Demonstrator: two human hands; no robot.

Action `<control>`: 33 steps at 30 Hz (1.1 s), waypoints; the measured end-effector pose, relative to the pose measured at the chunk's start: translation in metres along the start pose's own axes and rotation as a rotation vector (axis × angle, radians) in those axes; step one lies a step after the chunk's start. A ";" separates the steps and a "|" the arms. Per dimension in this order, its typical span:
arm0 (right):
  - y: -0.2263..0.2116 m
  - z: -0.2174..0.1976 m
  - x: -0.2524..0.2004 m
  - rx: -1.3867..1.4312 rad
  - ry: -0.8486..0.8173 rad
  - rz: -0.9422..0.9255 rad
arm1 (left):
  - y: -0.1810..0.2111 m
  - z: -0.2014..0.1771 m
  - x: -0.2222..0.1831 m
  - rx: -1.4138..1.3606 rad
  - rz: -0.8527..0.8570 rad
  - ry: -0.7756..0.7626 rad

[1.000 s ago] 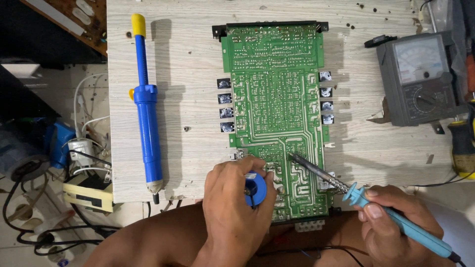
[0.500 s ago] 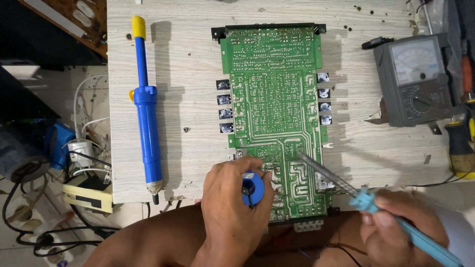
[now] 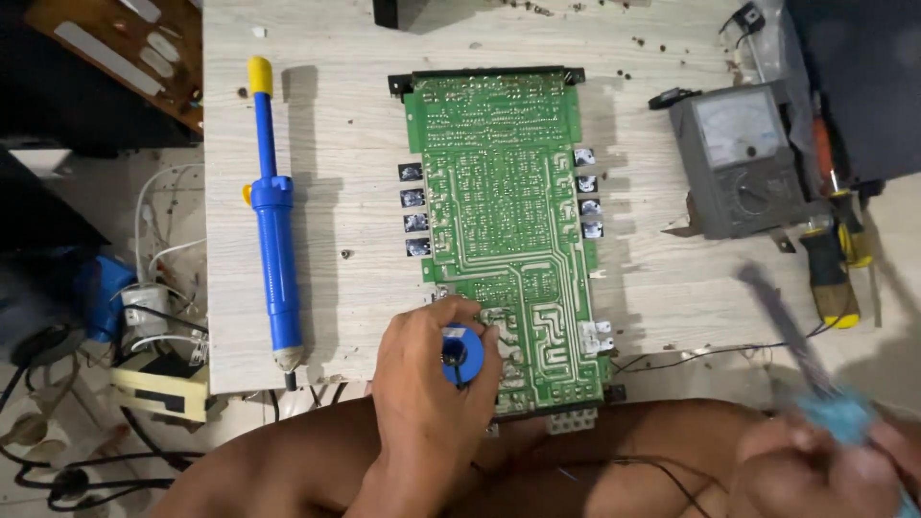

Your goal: Using a soldering iron and a desoldering pump to remove solder from components on a circuit board.

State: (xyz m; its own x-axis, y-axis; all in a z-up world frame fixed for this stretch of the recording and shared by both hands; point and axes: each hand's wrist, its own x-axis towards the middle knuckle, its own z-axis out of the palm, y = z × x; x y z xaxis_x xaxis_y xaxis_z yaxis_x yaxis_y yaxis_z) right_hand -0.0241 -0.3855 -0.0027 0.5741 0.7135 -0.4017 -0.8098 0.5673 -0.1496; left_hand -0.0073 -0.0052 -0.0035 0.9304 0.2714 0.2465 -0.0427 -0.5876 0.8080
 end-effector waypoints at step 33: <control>0.084 0.034 0.087 -1.471 0.643 -1.727 | -0.013 -0.032 -0.015 -0.833 -0.329 0.004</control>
State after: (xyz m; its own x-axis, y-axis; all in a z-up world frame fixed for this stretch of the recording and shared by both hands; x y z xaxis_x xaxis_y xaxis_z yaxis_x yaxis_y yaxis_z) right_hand -0.0377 -0.2618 -0.0193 0.7003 -0.2477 0.6695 0.5058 -0.4896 -0.7102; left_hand -0.0324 0.0223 -0.0006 0.9410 0.3319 -0.0656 -0.0258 0.2637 0.9643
